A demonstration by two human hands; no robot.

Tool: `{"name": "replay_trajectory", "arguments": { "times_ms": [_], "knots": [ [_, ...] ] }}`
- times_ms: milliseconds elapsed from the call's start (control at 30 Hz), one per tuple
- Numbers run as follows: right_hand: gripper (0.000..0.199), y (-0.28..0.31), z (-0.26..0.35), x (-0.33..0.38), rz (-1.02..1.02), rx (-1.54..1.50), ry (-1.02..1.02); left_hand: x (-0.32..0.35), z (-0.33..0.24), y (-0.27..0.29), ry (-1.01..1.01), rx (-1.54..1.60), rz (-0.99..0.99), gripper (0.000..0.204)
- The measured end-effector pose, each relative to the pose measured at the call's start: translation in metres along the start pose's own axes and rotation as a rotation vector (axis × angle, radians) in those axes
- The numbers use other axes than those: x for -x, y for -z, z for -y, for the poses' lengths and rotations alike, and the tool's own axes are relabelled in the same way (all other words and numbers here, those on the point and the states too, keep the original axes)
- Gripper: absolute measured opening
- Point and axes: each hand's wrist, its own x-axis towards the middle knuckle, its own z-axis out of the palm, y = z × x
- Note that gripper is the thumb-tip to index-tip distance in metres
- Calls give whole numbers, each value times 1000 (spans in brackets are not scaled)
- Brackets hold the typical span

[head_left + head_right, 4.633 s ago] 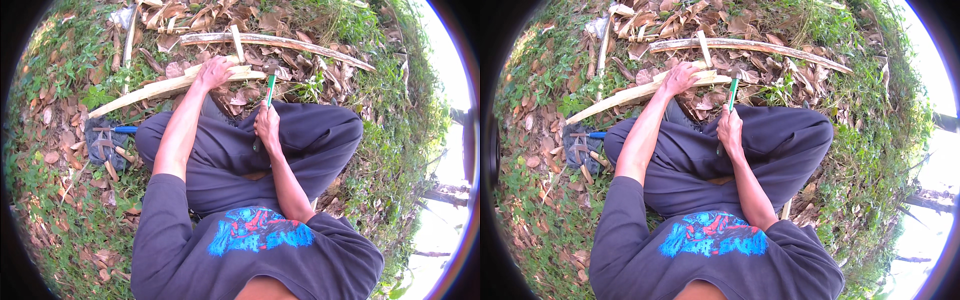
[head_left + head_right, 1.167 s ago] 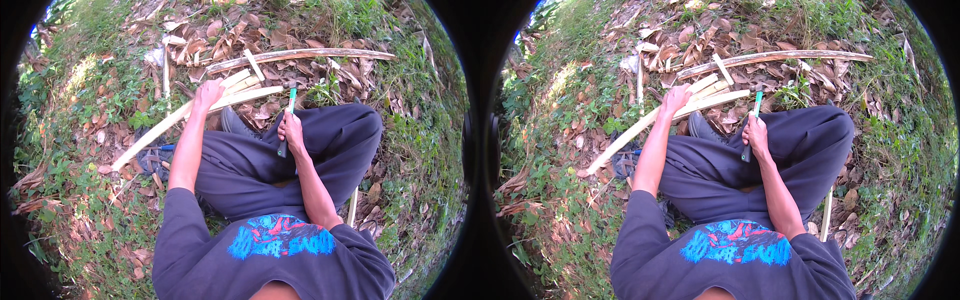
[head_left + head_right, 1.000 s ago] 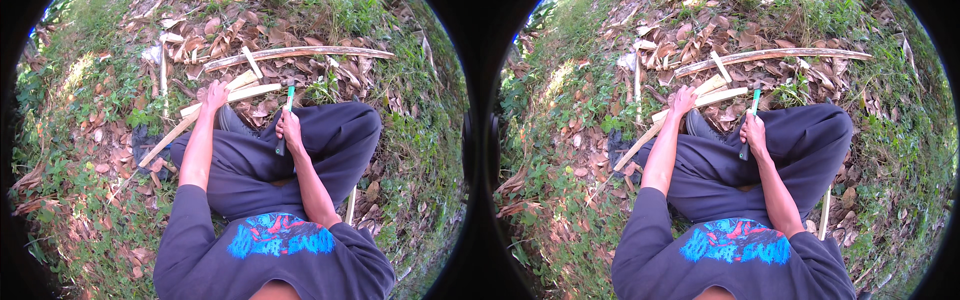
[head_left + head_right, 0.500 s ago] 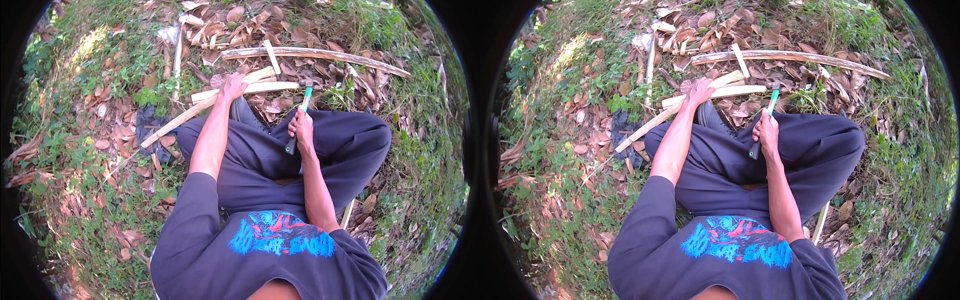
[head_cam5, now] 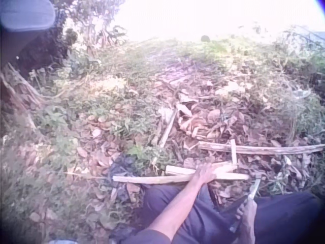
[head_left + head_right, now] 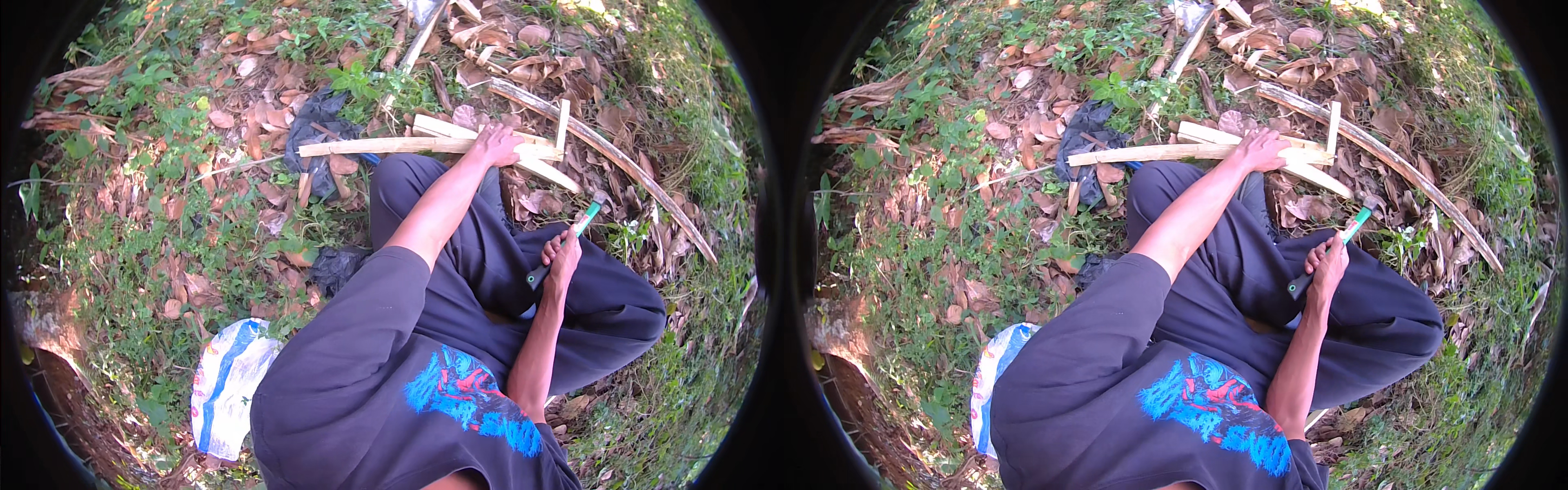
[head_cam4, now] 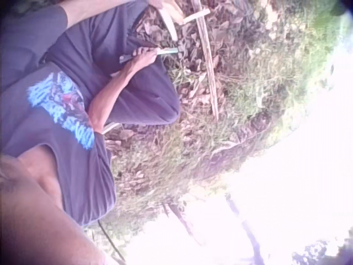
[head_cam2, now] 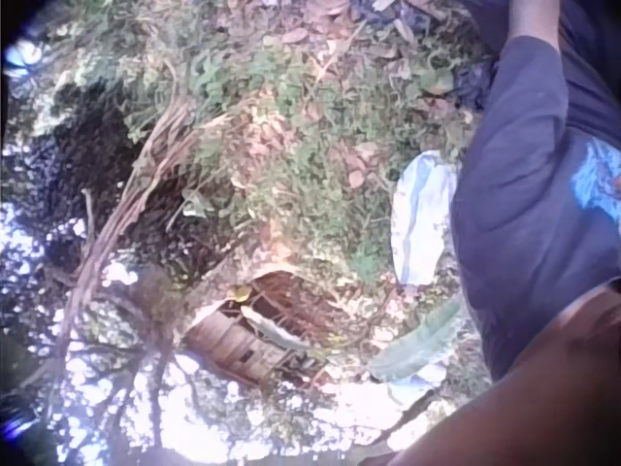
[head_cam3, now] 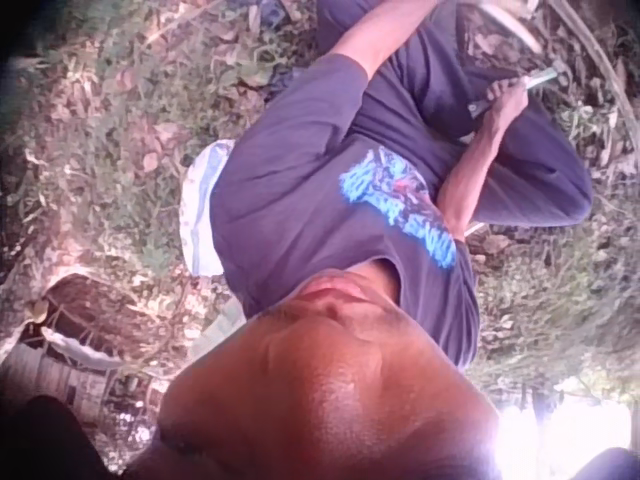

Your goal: The person sits on the ground and uses a green-handled knife to carve and shape a long, thin piece of light-colored wood. They hold the wood with their left hand and repeatedly scrape the blade along its length to remove thin strips of material.

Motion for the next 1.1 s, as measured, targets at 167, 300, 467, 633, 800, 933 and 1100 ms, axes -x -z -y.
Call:
{"name": "replay_trajectory", "arguments": {
  "times_ms": [167, 300, 467, 633, 800, 933, 1100],
  "knots": [
    [30, -2, 12, 6, -16, 148, 32, -5, -6, 2, -11, -24, 45, 49],
    [31, -4, 43, 4, 31, 542, 102, -8, 10, -12, -7, 37, -16, 48],
    [35, -18, 75, -8, -14, 849, 214, -1, -1, 3, -57, -5, -84, 41],
    [27, -35, 76, -24, 11, 759, 333, 1, -6, 4, -77, -20, -109, 36],
    [33, -29, 60, -36, 20, 924, 317, 3, -7, 12, -68, 11, -19, 39],
    [33, -17, 40, -51, 12, 864, 296, 5, -5, 8, -75, -29, -77, 39],
    [36, -8, 18, -68, -30, 986, 511, 5, -6, 6, -86, -59, -133, 40]
  ]
}}
